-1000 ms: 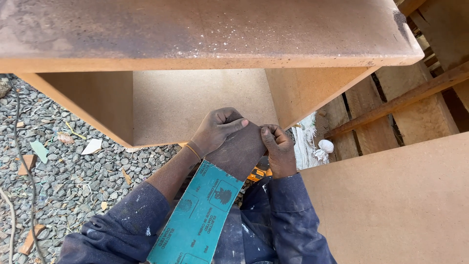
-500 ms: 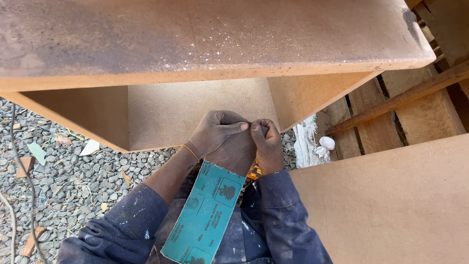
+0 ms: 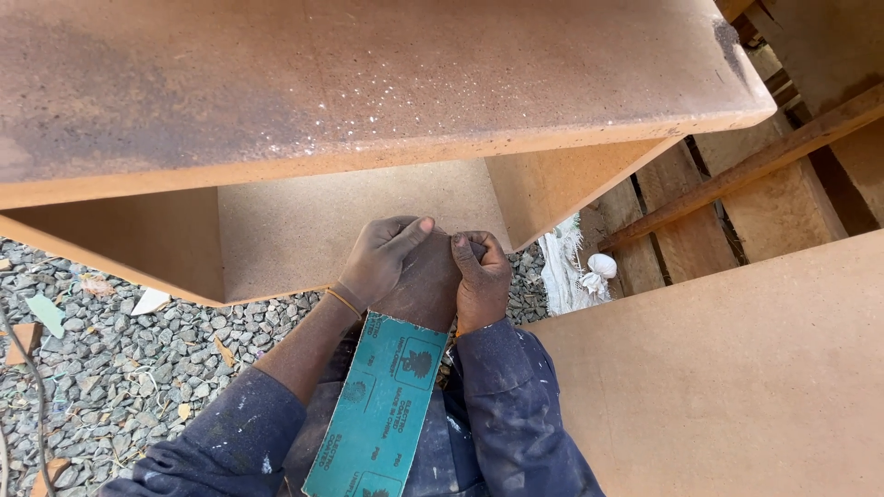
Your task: The person uses an electric sander to smooth the surface of a wooden board. They then switch to using a piece of sandpaper by hand to sand the edges and corners of the board.
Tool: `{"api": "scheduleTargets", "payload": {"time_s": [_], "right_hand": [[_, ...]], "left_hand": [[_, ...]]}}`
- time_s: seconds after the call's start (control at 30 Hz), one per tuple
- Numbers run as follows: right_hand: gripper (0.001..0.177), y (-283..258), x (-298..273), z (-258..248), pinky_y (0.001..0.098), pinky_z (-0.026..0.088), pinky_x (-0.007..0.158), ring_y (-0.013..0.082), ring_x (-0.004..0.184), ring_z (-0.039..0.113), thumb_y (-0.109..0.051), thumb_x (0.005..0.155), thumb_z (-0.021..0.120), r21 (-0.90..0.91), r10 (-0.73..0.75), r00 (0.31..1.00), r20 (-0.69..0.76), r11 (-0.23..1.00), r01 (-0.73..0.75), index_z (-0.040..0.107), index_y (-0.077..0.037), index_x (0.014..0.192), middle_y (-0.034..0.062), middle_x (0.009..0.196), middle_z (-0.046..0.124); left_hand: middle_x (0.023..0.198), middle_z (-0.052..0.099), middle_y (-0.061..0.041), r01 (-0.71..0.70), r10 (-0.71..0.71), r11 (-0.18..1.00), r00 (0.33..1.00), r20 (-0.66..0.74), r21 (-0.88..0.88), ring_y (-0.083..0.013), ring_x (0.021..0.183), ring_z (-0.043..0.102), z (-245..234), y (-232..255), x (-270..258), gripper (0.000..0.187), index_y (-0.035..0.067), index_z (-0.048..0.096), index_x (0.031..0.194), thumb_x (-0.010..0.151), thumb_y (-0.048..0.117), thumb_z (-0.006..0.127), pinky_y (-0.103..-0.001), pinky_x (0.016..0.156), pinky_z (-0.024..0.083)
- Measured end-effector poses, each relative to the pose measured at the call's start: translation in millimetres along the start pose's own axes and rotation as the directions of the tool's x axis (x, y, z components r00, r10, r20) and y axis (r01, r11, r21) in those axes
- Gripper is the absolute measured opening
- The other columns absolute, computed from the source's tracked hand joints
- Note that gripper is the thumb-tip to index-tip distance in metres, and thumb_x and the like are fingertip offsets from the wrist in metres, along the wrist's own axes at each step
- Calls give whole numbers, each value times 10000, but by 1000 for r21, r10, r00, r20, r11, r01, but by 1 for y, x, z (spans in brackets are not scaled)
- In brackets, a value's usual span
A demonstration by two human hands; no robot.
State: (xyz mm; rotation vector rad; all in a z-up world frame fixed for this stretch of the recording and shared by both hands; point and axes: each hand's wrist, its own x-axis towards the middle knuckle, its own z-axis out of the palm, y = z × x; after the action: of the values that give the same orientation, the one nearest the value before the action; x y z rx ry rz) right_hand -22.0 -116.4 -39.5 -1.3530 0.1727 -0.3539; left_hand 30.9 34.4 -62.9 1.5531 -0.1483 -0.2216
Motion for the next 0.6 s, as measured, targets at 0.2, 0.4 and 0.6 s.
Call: {"api": "scheduleTargets", "payload": {"time_s": [0.2, 0.4, 0.6], "right_hand": [[199, 25, 6, -12, 354, 451, 767, 174, 789, 588, -249, 1004, 727, 21, 24, 998, -64, 1000, -22, 666, -101, 885, 80, 697, 607], [213, 6, 8, -10, 346, 478, 805, 156, 820, 620, -284, 964, 783, 26, 50, 999, 8, 998, -50, 689, -106, 895, 66, 710, 661], [205, 18, 6, -17, 317, 505, 770, 159, 822, 659, -231, 910, 832, 26, 84, 996, -6, 996, -84, 724, -71, 980, 116, 805, 747]], "left_hand": [[709, 656, -100, -20, 20, 996, 1000, -4, 83, -165, 706, 620, 4, -4, 4, 460, 99, 793, 921, 1034, 513, 626, -331, 694, 519], [667, 479, -23, -31, 28, 999, 996, 82, 35, -151, 711, 468, 5, 36, -8, 377, 73, 764, 915, 990, 432, 680, -302, 667, 433], [594, 464, 17, -20, 18, 1000, 996, 82, 21, -81, 623, 458, 13, 47, -17, 263, 81, 783, 908, 942, 340, 750, -240, 623, 387]]}}
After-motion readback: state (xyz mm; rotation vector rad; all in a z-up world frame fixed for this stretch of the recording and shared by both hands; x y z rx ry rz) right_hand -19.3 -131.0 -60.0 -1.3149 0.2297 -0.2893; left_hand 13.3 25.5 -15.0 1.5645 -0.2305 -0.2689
